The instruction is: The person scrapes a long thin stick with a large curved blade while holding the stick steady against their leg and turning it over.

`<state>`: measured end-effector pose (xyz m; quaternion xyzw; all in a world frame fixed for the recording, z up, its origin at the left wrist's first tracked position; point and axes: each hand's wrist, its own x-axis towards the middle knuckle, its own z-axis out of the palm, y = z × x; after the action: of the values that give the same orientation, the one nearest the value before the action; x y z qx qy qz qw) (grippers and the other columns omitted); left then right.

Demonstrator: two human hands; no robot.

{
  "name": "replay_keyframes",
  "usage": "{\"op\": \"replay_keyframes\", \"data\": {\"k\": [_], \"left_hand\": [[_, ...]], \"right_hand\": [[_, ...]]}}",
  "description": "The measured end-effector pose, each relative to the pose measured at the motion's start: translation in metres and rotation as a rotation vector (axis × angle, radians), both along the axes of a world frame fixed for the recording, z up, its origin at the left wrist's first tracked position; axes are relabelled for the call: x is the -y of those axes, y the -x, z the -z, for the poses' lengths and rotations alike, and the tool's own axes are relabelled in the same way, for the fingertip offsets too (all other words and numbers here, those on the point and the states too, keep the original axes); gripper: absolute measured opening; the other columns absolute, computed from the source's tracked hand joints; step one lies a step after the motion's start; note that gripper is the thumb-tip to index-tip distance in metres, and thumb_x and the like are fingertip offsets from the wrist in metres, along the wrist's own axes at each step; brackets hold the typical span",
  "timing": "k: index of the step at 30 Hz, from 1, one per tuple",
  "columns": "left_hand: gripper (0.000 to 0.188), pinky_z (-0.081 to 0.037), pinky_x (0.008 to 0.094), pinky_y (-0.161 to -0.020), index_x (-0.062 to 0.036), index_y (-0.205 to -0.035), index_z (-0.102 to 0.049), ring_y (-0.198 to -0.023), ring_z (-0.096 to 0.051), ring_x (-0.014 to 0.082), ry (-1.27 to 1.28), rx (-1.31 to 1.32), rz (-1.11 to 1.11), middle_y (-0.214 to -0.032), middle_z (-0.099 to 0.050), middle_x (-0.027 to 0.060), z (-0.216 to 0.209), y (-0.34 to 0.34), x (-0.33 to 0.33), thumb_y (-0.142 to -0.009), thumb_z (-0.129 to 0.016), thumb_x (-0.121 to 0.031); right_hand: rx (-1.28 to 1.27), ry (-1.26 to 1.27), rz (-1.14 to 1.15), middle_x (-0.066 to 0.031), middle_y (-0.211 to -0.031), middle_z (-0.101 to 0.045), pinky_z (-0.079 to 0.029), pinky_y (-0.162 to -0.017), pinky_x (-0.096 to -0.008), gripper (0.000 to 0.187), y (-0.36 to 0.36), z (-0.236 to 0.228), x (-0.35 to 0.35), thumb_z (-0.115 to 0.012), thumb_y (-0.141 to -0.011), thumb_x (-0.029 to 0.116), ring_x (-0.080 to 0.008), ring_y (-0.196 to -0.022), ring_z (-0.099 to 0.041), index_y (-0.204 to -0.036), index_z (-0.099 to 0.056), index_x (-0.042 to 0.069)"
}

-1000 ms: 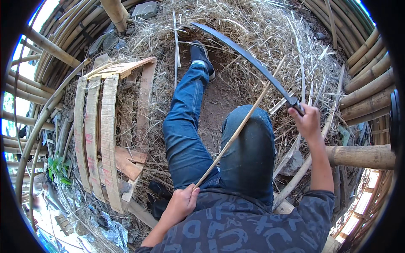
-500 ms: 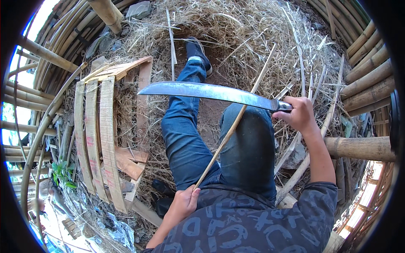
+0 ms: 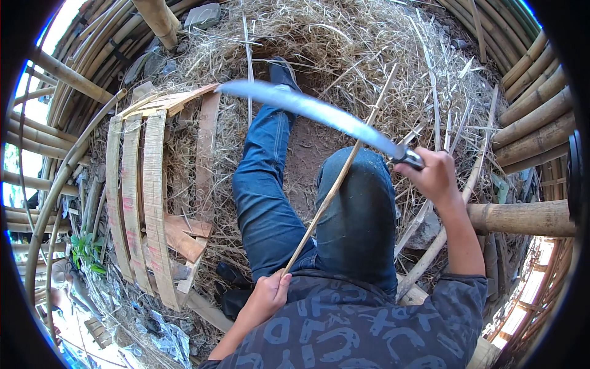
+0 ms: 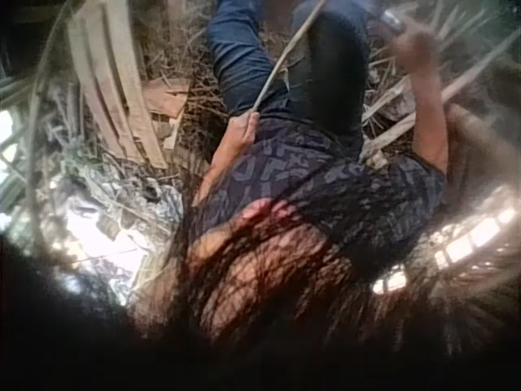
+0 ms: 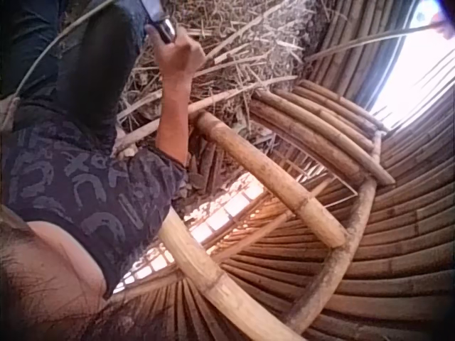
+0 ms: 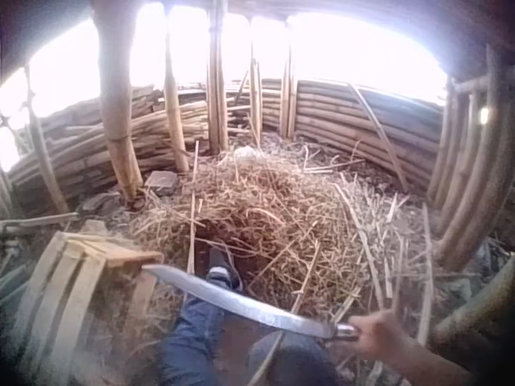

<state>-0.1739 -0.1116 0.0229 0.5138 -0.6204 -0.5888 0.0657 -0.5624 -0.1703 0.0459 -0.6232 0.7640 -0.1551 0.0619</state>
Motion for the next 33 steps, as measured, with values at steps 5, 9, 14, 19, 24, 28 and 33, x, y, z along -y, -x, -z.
{"op": "replay_keyframes", "data": {"k": [5, 9, 14, 19, 24, 28, 33], "left_hand": [[0.022, -0.038, 0.0371, -0.047, 0.0039, -0.084, -0.053, -0.046, -0.045, 0.035, 0.03, 0.029, 0.009, -0.057, -0.048, 0.0214, 0.008, -0.006, -0.005, -0.096, -0.048, -0.014], [0.021, -0.039, 0.037, -0.047, 0.0032, -0.087, -0.055, -0.049, -0.049, 0.0373, 0.062, 0.027, -0.014, -0.058, -0.049, 0.0213, -0.002, -0.009, -0.006, -0.096, -0.048, -0.014], [0.02, -0.04, 0.0377, -0.047, 0.003, -0.09, -0.057, -0.05, -0.052, 0.0385, 0.082, 0.012, 0.02, -0.058, -0.05, 0.0216, 0.007, -0.007, -0.003, -0.095, -0.048, -0.014], [0.02, -0.04, 0.0379, -0.046, 0.0029, -0.091, -0.057, -0.049, -0.052, 0.0384, 0.054, 0.025, 0.04, -0.057, -0.049, 0.0216, 0.008, -0.008, -0.004, -0.095, -0.048, -0.014], [0.019, -0.04, 0.0373, -0.046, 0.0027, -0.089, -0.057, -0.047, -0.05, 0.0379, 0.074, 0.036, -0.006, -0.056, -0.048, 0.0211, 0.002, -0.011, -0.01, -0.095, -0.049, -0.013], [0.019, -0.039, 0.0369, -0.045, 0.0025, -0.089, -0.057, -0.047, -0.05, 0.0379, 0.12, 0.003, 0.014, -0.056, -0.048, 0.0212, 0.001, -0.009, -0.006, -0.095, -0.049, -0.014], [0.017, -0.039, 0.0383, -0.046, 0.0019, -0.088, -0.056, -0.049, -0.051, 0.0391, 0.063, 0.042, 0.021, -0.057, -0.049, 0.0215, 0.002, -0.009, -0.008, -0.094, -0.05, -0.013]], "right_hand": [[-0.19, 0.105, -0.35, -0.004, -0.047, -0.053, -0.044, -0.044, -0.0316, 0.063, -0.012, -0.008, 0.015, -0.064, -0.067, 0.071, -0.0184, -0.042, -0.056, -0.054, -0.052, 0.01], [-0.015, -0.037, -0.022, 0.0003, -0.046, -0.05, -0.043, -0.042, -0.0295, 0.066, 0.058, 0.0, 0.028, -0.056, -0.072, 0.074, -0.015, -0.039, -0.051, -0.056, -0.054, 0.01], [-0.119, 0.04, -0.005, 0.0009, -0.045, -0.05, -0.042, -0.041, -0.0293, 0.065, 0.049, -0.001, 0.022, -0.055, -0.072, 0.075, -0.0135, -0.039, -0.051, -0.058, -0.055, 0.012], [-0.165, 0.175, -0.222, -0.0021, -0.046, -0.052, -0.043, -0.043, -0.031, 0.064, 0.008, -0.007, 0.02, -0.062, -0.069, 0.072, -0.0175, -0.042, -0.056, -0.054, -0.051, 0.01], [-0.016, 0.044, 0.005, -0.0018, -0.047, -0.05, -0.043, -0.046, -0.0309, 0.069, 0.058, -0.008, 0.033, -0.056, -0.069, 0.076, -0.0163, -0.043, -0.052, -0.054, -0.051, 0.01], [-0.062, -0.027, 0.066, -0.001, -0.047, -0.05, -0.042, -0.046, -0.0303, 0.066, 0.081, 0.001, 0.028, -0.055, -0.073, 0.074, -0.0154, -0.043, -0.051, -0.057, -0.052, 0.01], [-0.02, -0.006, 0.071, -0.0034, -0.048, -0.051, -0.042, -0.046, -0.0328, 0.063, 0.045, -0.008, 0.02, -0.059, -0.074, 0.07, -0.0186, -0.043, -0.053, -0.059, -0.053, 0.009]]}}
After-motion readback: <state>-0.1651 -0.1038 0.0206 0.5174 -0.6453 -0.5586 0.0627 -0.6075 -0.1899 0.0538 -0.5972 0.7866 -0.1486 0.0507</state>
